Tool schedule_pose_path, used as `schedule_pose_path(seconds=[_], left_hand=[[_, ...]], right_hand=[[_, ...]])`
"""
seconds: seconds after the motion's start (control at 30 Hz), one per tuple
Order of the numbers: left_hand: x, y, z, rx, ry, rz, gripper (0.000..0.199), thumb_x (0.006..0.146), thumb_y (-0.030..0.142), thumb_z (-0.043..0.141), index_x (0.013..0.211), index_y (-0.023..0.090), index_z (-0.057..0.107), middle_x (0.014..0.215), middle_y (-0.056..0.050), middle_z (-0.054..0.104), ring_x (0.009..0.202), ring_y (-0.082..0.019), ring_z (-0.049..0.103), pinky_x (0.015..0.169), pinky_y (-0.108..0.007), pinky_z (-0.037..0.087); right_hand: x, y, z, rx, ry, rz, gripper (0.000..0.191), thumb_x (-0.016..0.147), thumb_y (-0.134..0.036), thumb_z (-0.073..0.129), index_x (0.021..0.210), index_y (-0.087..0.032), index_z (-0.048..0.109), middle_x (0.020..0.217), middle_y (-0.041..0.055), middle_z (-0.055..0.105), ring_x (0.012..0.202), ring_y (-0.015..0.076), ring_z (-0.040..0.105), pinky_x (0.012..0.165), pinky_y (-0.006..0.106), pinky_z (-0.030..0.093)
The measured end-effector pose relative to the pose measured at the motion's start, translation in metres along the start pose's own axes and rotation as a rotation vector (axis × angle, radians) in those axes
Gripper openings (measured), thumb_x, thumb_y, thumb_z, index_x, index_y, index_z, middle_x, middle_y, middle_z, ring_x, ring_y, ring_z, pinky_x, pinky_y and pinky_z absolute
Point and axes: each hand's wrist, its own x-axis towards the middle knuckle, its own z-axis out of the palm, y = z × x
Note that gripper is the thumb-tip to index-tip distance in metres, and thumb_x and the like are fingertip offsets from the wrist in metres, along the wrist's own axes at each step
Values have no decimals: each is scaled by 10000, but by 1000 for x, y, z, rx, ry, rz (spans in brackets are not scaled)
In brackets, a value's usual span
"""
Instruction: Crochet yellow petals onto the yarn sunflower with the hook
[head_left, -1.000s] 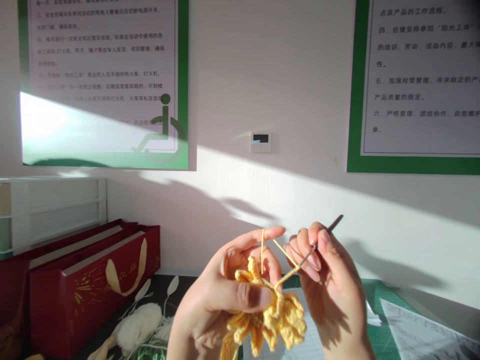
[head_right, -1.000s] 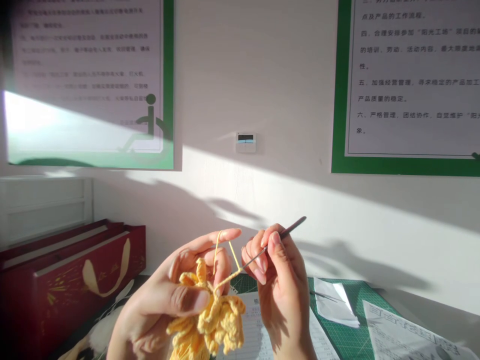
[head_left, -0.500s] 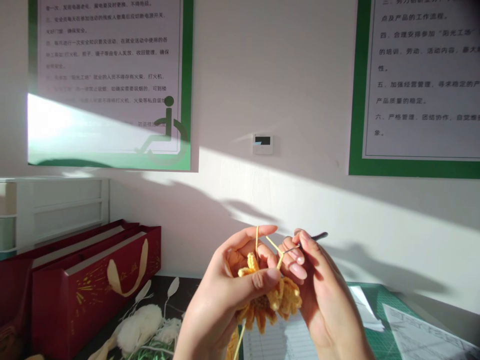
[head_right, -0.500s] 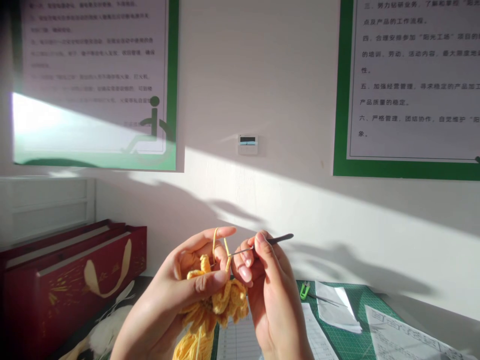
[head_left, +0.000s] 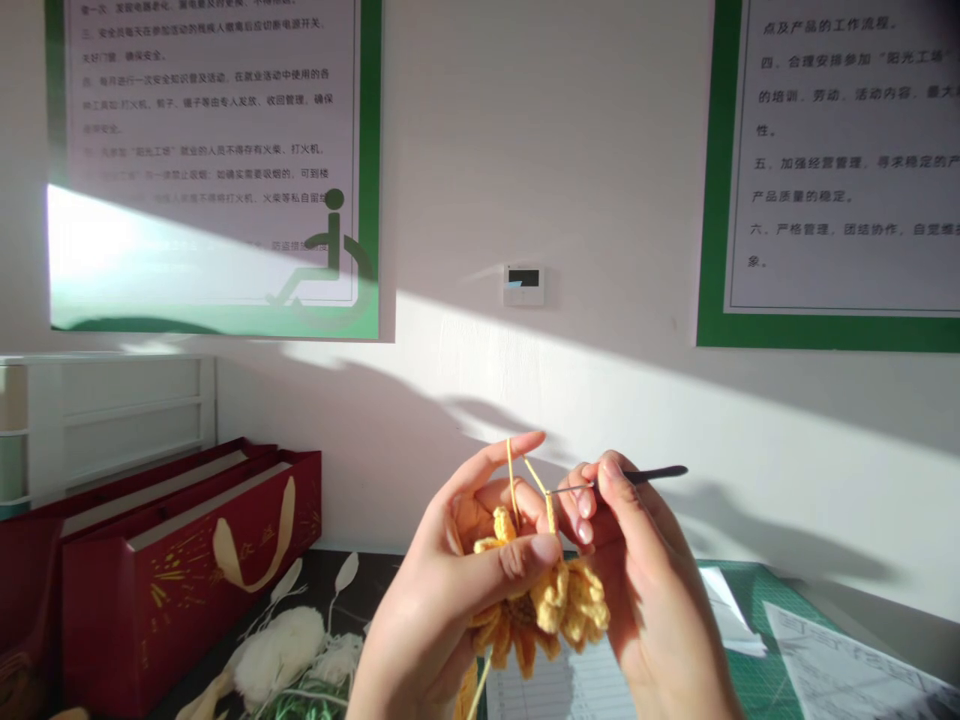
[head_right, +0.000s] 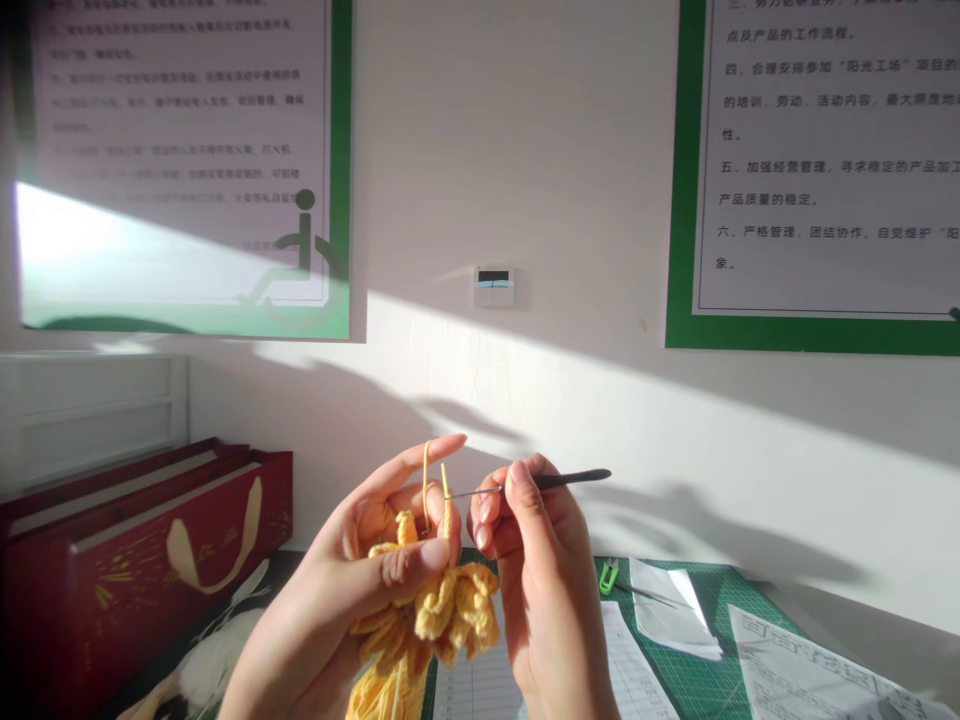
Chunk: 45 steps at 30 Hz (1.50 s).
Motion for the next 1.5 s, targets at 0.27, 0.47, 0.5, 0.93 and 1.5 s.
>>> schedule_pose_path(seconds=[0.27,0.47,0.5,0.93,1.5], left_hand=[[-2,-2,-1,25,-23,3,747,750,163,898,1443,250,634,784,-7,644,675,-129,553,617,-236,435],[-1,-1,-4,5,-98,-11,747,754,155,872,1452,250,624,772,-22,657,714,-153,562,651,-260,395],[-1,-1,-4,0,-107,-17,743,756,154,868,1451,247,625,770,-23,660,711,-153,567,651,-260,388],[2,-3,-7,21,-79,27,465,768,170,875,1219,216,769,787,-10,646,652,-115,565,599,-230,424],[1,-15,10,160,162,178,649,831,239,871,1428,312,628,787,15,667,619,-134,597,499,-217,457]], right_hand=[[1,-1,-8,-110,-73,-191,212,988,-392,664,846,-235,653,733,-18,591,672,120,543,654,238,484],[3,-1,-8,-118,-83,-303,189,996,-378,657,866,-243,676,720,-27,585,665,112,551,645,224,478],[3,-1,-8,-114,-78,-310,193,997,-379,656,863,-243,674,716,-28,581,663,111,547,645,223,477],[0,-11,-4,77,-71,-35,240,948,-386,724,793,-211,668,654,-30,529,577,91,457,567,220,401],[2,-7,-2,-57,45,25,368,855,-476,816,780,-224,559,697,-46,603,583,84,475,586,215,412]])
